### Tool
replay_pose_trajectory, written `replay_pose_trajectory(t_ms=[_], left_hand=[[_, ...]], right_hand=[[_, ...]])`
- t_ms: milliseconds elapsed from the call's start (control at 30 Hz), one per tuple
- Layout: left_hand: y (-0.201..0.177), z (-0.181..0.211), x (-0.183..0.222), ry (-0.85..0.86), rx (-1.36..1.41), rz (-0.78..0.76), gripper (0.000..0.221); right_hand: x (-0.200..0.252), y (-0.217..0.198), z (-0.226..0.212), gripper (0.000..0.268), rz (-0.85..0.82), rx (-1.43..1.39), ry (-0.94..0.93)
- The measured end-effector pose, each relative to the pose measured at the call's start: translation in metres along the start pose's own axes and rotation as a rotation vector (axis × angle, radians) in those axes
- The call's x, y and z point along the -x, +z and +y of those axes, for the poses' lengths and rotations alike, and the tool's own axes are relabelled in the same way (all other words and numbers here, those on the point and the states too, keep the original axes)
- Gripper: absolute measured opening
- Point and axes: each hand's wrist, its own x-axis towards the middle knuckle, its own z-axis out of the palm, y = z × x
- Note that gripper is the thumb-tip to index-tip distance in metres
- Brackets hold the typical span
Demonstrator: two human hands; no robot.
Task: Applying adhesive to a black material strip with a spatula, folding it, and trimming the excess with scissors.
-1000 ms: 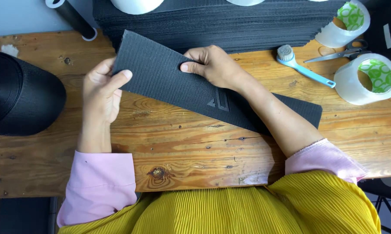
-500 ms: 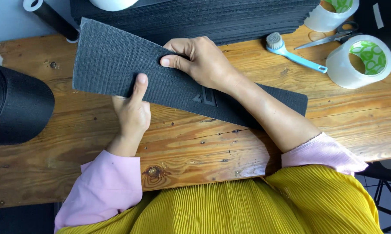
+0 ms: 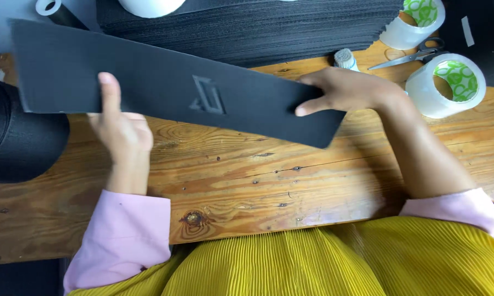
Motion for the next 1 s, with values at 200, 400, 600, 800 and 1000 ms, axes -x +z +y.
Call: replay_pose_trajectory(t_ms=[200, 400, 600, 800, 1000], left_hand=[[-0.008, 0.01, -0.03, -0.146, 0.246, -0.073, 0.053], [-0.009, 0.027, -0.035, -0.39, 0.327, -0.213, 0.064], [-0.017, 0.027, -0.051, -0.416, 0.287, -0.216, 0.068], [-0.026, 0.014, -0.067, -0.287, 0.237, -0.184, 0.05], [-0.027, 0.009, -0.073, -0.292, 0.187, -0.066, 0.044]], right_hand=[[0.007, 0.032, 0.053, 0.036, 0.189, -0.83, -0.175], [0.004, 0.045, 0.072, 0.018, 0.204, -0.795, -0.28], [0.007, 0.043, 0.064, 0.022, 0.208, -0.741, -0.224], [0.007, 0.05, 0.061, 0.023, 0.319, -0.809, -0.246], [0.02, 0.046, 0.047, 0.023, 0.346, -0.756, -0.245]])
